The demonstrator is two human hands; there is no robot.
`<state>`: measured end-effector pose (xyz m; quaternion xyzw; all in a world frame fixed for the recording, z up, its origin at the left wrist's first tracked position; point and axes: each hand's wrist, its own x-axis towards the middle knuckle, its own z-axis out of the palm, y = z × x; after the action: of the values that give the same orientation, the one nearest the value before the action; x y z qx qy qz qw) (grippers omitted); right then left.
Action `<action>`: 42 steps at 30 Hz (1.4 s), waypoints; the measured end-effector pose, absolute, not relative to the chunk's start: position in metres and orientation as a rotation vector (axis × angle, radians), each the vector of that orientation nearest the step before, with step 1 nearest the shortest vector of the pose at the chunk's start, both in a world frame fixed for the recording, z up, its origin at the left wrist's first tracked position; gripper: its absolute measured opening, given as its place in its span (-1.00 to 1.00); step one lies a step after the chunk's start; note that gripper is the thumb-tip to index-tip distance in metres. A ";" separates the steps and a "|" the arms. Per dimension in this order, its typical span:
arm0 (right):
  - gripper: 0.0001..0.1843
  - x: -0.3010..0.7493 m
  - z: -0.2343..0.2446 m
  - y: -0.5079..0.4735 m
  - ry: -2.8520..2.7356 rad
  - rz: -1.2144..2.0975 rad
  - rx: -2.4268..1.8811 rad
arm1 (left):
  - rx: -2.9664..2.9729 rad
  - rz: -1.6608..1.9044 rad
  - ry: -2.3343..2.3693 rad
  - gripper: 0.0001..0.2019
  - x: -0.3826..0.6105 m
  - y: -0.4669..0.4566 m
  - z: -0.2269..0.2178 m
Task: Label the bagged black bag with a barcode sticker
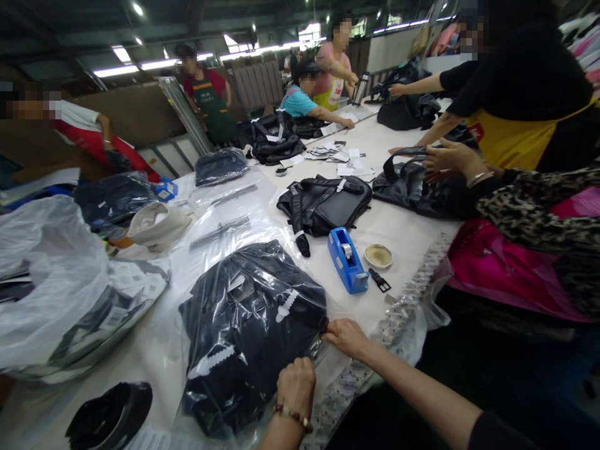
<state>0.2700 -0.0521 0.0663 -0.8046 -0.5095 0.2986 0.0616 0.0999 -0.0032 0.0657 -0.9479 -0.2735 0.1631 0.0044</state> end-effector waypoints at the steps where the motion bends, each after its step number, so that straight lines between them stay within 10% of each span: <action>1: -0.72 0.270 0.066 -0.052 -1.542 0.906 -2.433 | -2.961 0.500 -0.866 -0.74 0.101 -0.005 0.061; 11: -0.76 0.276 0.067 -0.050 -1.644 0.885 -2.416 | -2.902 -0.190 -0.209 -0.63 0.078 0.016 0.036; 34: -0.76 0.356 0.069 -0.087 -1.383 0.042 -2.256 | -3.158 -0.315 -0.278 -0.58 0.073 0.033 0.029; 42: -0.78 0.415 0.067 -0.049 -0.670 0.281 -2.348 | -3.173 -0.229 -0.329 -0.56 0.073 0.032 0.027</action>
<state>0.4149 -0.0490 0.0673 -0.9000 -0.2568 0.1077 0.3353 0.0731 0.0320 0.0267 -0.9917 -0.1027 -0.0717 -0.0285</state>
